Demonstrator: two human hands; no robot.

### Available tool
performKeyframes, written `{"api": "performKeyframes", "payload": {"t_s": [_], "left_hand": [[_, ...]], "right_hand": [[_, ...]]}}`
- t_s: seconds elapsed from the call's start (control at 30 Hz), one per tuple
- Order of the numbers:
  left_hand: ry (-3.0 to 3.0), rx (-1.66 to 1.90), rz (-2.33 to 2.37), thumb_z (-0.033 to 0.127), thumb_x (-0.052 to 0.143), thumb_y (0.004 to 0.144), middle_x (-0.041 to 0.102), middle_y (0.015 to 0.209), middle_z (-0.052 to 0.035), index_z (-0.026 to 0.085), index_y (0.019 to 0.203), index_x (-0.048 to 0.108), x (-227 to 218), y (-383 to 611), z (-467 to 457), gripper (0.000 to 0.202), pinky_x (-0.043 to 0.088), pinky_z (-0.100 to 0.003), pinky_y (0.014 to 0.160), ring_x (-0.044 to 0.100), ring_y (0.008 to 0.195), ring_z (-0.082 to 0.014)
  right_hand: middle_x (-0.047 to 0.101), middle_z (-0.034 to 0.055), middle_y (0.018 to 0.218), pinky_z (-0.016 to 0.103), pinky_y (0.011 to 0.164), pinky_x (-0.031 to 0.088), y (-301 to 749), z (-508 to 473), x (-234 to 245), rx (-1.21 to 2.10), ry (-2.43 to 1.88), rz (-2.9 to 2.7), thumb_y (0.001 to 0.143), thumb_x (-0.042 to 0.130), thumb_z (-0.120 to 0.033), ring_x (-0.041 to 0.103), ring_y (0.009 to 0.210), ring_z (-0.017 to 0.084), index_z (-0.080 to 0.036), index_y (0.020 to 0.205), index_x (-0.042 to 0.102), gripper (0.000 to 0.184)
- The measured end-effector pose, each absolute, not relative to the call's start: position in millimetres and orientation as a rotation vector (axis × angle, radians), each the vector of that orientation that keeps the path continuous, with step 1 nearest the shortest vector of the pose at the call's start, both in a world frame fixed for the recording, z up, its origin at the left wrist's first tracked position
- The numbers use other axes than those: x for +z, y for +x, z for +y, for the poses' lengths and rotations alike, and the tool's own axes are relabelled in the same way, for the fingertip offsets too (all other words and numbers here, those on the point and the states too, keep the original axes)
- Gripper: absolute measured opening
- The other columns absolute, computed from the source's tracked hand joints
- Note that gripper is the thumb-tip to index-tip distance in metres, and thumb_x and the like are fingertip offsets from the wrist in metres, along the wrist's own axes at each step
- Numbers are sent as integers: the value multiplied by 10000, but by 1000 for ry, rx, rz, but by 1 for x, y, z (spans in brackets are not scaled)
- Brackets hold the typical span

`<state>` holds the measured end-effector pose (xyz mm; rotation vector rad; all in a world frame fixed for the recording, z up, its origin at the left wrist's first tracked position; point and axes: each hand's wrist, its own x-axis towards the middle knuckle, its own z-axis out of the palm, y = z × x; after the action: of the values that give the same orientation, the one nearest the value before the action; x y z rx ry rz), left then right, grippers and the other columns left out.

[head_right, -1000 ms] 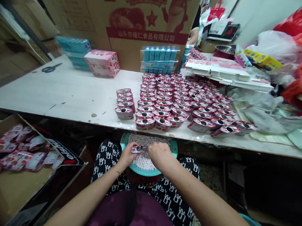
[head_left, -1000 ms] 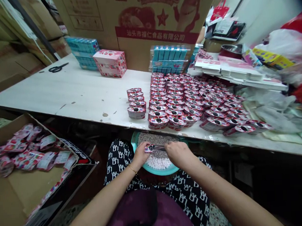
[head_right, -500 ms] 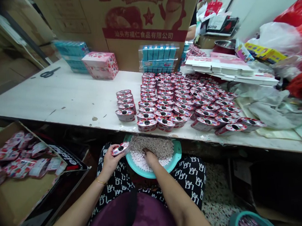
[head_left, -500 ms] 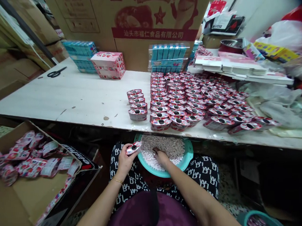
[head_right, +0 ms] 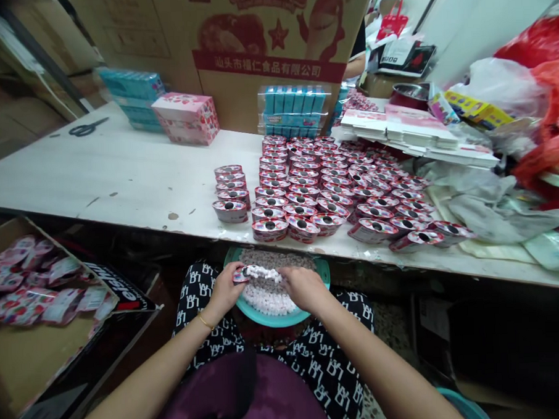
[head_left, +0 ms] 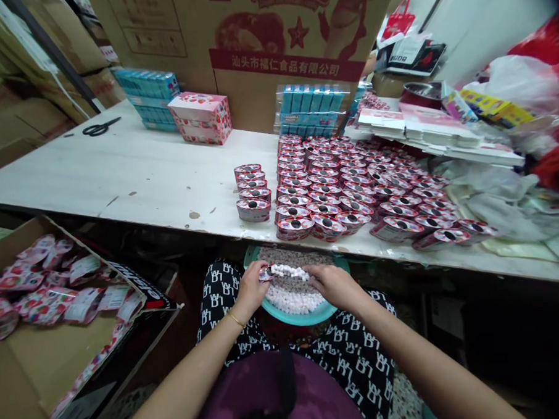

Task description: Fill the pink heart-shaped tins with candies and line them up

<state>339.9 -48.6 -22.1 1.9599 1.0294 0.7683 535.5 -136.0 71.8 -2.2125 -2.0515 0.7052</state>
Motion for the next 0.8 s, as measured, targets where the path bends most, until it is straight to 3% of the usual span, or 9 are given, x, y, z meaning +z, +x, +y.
{"api": "performKeyframes", "payload": {"t_s": [0.17, 0.43, 0.57, 0.8], "left_hand": [[2018, 747, 976, 78, 535, 653, 539, 914, -23, 192, 949, 513, -22, 350, -56, 317, 405, -295, 806, 510, 897, -164], [2020, 736, 979, 61, 543, 629, 540, 897, -24, 190, 931, 527, -26, 351, -54, 329, 413, -298, 786, 510, 871, -165], [1951, 763, 997, 117, 567, 656, 552, 901, -26, 192, 929, 534, -21, 346, -55, 284, 415, -305, 792, 523, 871, -166], [1840, 913, 987, 208, 609, 663, 571, 958, -36, 188, 987, 521, 27, 325, -23, 336, 426, -276, 774, 544, 869, -159]], "right_hand": [[622, 74, 837, 283, 643, 427, 514, -131, 99, 448, -2399, -2357, 825, 360, -236, 604, 762, 195, -199, 937, 568, 239], [603, 102, 813, 279, 610, 421, 499, -128, 109, 273, -2356, -2479, 790, 355, -102, 594, 746, 197, -171, 930, 559, 256], [603, 90, 828, 255, 621, 416, 505, -132, 115, 304, -2382, -2432, 811, 358, -144, 587, 771, 177, -181, 950, 560, 248], [606, 38, 964, 256, 647, 440, 544, -163, 106, 261, -2397, -2086, 847, 326, -328, 589, 830, 168, -257, 1167, 466, 357]]}}
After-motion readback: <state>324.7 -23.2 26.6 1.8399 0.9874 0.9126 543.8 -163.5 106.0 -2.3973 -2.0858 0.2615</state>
